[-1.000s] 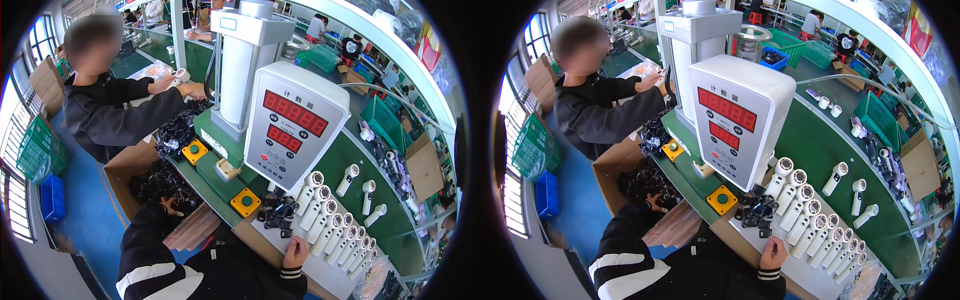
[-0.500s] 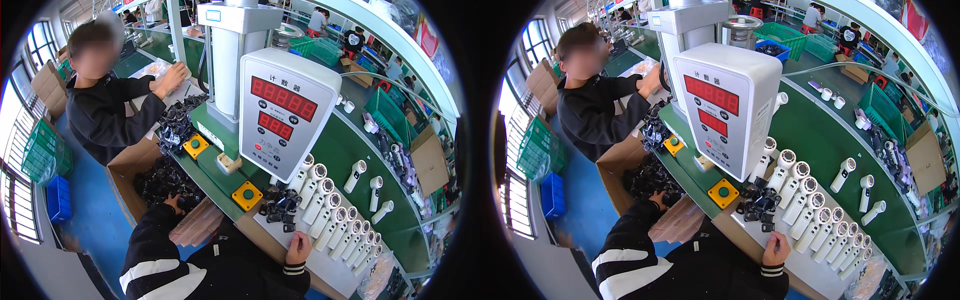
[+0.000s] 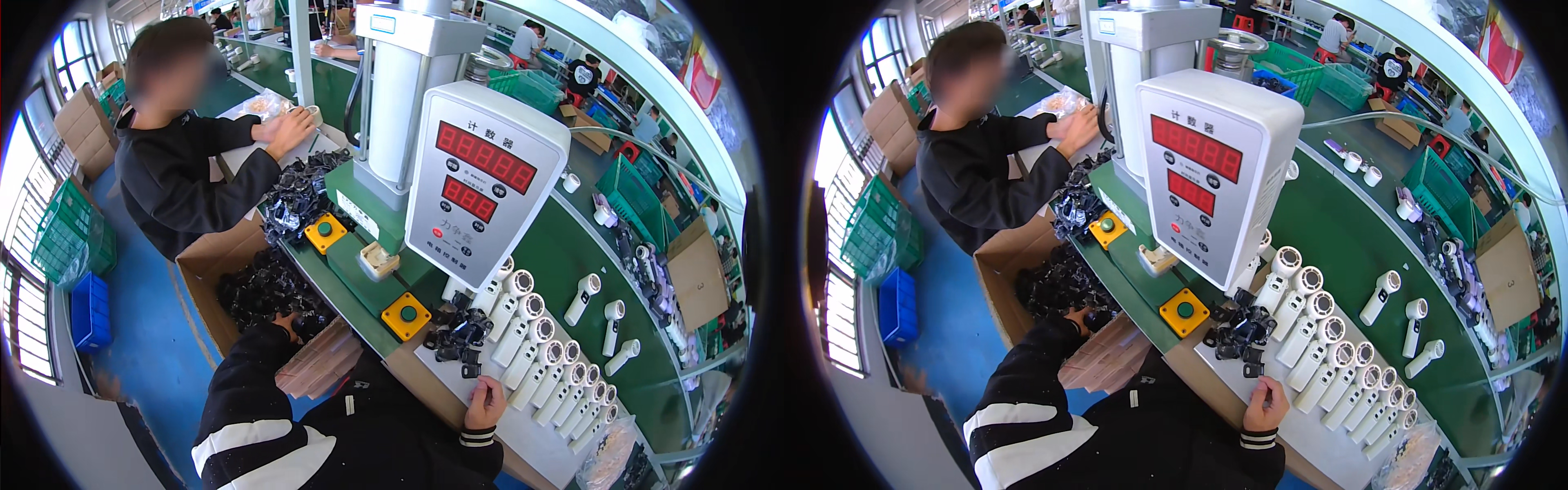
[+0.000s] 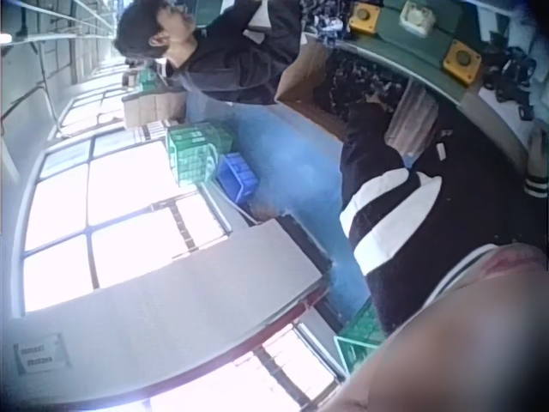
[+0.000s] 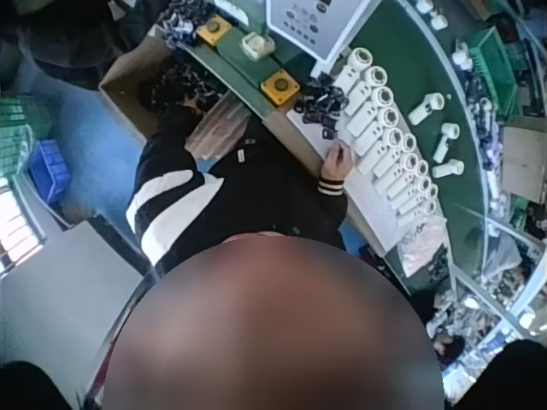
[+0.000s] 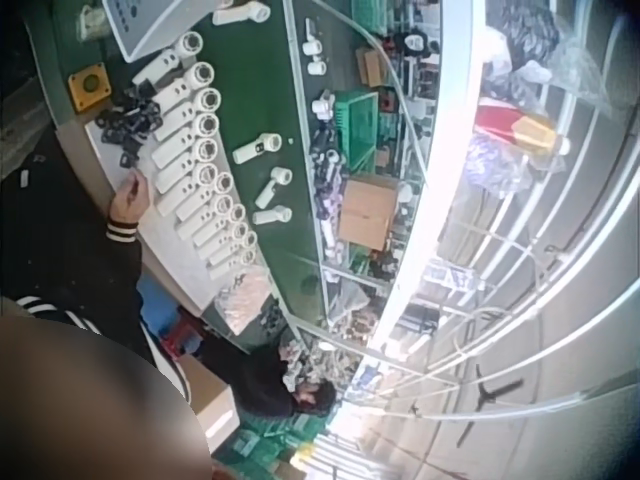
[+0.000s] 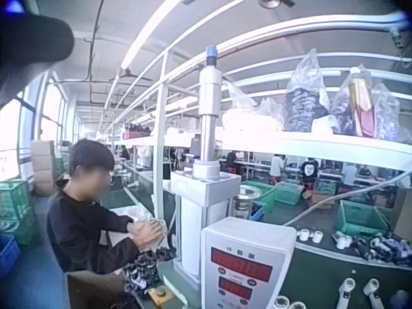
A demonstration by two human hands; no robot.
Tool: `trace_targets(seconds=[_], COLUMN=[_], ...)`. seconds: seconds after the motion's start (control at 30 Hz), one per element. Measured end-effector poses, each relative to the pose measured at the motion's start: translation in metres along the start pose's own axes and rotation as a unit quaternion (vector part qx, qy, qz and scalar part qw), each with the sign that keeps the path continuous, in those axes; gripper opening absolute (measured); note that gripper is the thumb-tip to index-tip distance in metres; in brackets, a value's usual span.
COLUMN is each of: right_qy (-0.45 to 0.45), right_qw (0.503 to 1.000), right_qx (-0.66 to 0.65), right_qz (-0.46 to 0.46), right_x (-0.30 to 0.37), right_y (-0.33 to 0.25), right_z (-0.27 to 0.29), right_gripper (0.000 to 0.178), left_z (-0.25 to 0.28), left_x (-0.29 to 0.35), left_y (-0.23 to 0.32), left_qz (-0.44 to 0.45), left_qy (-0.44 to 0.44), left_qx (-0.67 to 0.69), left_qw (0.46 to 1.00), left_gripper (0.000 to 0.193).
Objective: Assembling handheld electronic devices by inserting components into housings and testing them on a production line.
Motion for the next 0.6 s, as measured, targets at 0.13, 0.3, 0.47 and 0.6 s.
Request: trace_targets(seconds=[0.13,0.3,0.47,0.6], right_qy=[0.022,0.016,0.01,0.004], right_qw=[1.0,1.0,0.999,0.999], right_qx=[-0.008,0.001,-0.028,-0.046], right_qz=[-0.005,-0.02,-0.012,-0.018], right_x=[0.002,0.003,0.006,0.005], right_y=[0.002,0.005,0.007,0.006], right_z=[-0.001,0.002,0.002,0.004], right_gripper=[0.013,0.014,0.015,0.014], left_z=[-0.013,0.018,0.057,0.115], left_x=[-0.006,-0.006,-0.007,0.023], left_y=[-0.012,-0.018,-0.027,-0.014], left_qz=[-0.016,-0.016,-0.015,-0.054], left_qy=[0.051,0.086,0.14,0.178], left_qx=[0.009,0.046,0.118,0.186], left_qw=[0.999,0.995,0.983,0.965], left_gripper=[0.061,0.063,0.072,0.056])
Point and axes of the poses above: each hand's wrist, its own x-axis away from the middle knuckle, its own z-axis out of the back of the hand, y = z × x, the point moved 2 cm from there along -x, towards the middle knuckle, and after that the axes turned 12 degrees about z, right-handed, at the moved point
